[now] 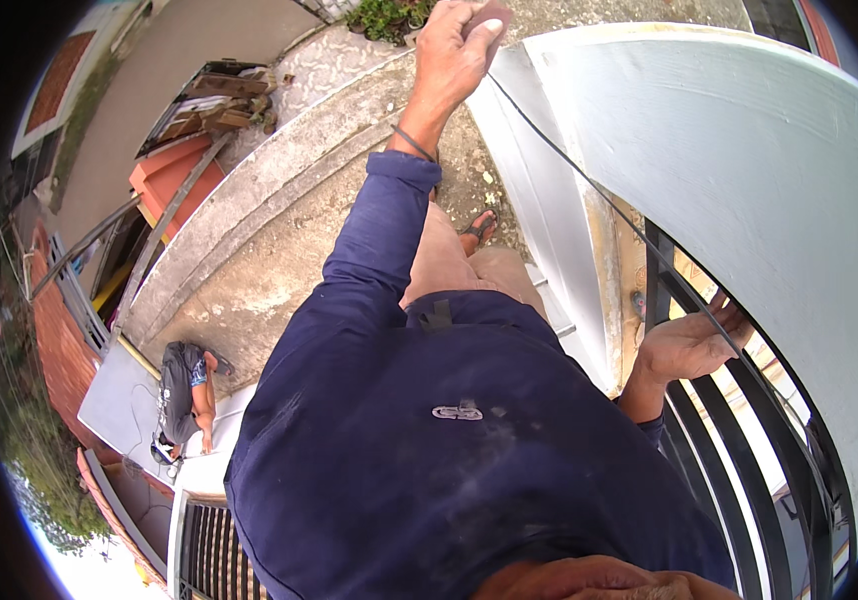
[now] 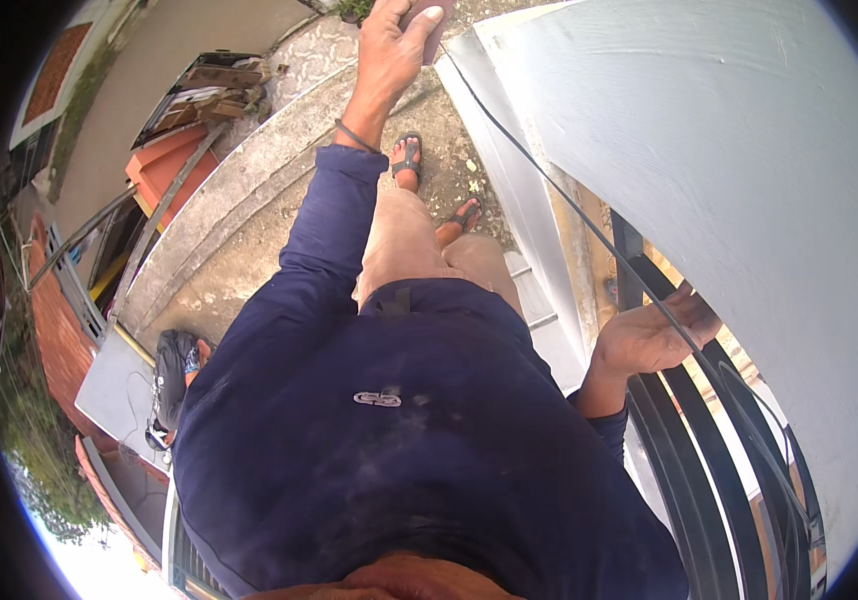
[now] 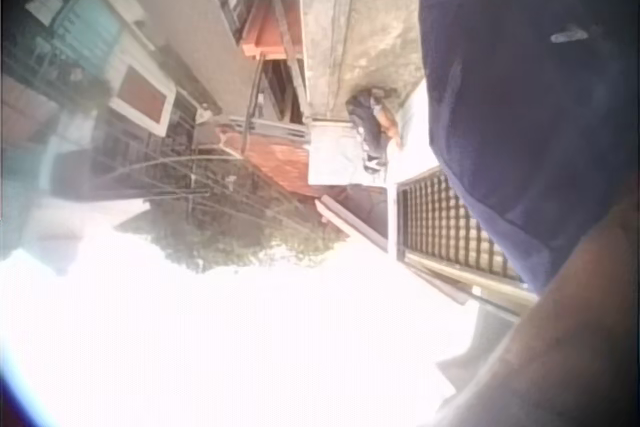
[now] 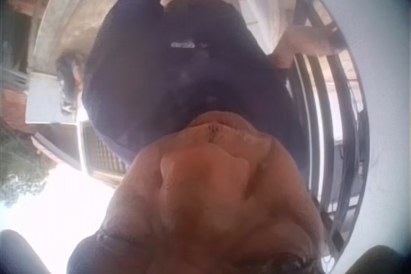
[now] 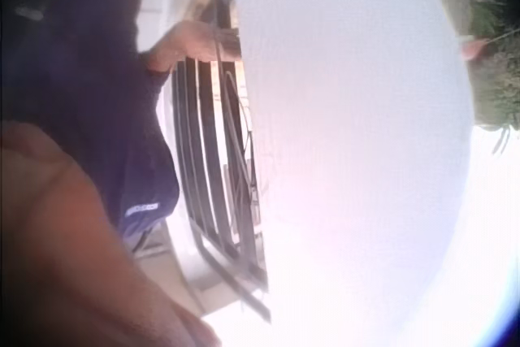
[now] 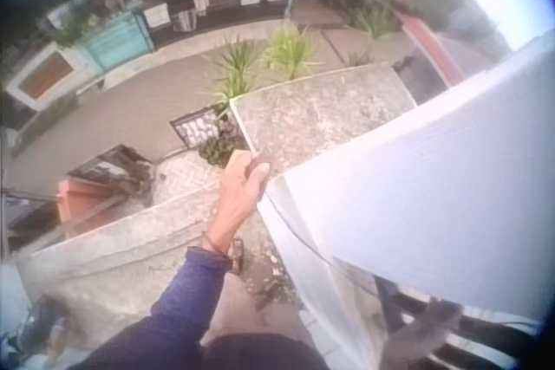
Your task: The person routes a black cable along a white balcony pillar and rail, then secures it with zip ties. The person uses both hands to pull, align, and fasten the cable to the structure.
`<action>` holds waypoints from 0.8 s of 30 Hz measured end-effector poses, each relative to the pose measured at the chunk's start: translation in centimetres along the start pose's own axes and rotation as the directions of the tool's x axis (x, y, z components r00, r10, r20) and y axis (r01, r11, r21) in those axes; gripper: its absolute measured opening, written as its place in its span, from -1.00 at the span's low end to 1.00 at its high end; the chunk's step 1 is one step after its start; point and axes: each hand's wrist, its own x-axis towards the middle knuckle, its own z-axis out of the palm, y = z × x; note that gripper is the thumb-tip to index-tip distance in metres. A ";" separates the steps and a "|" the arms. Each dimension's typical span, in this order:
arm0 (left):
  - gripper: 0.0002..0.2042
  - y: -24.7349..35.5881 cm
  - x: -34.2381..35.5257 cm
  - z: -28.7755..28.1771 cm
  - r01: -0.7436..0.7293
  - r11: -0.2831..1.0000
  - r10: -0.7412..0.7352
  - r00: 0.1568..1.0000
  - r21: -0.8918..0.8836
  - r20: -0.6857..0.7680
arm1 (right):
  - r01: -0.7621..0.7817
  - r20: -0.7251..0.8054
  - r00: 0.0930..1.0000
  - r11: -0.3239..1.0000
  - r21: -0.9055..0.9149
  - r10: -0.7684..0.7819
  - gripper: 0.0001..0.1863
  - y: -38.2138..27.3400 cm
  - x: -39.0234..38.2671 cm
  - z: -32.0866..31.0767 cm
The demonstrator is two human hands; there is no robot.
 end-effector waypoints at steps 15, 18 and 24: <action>-0.85 -2.4 4.8 8.4 -0.083 0.995 0.096 0.852 -0.049 0.515 | -0.048 -0.376 0.926 0.973 -0.226 -0.042 0.04 0.6 4.0 1.8; -0.88 -3.2 3.9 7.4 0.009 1.000 -0.014 0.888 0.012 0.460 | -0.083 -0.248 0.933 0.515 -0.853 -0.261 -0.05 1.3 3.5 1.5; -0.85 -3.0 5.7 10.3 -0.133 0.990 0.138 0.863 -0.046 0.486 | 0.250 0.021 0.941 0.655 -0.713 -0.337 -0.33 2.4 3.1 0.4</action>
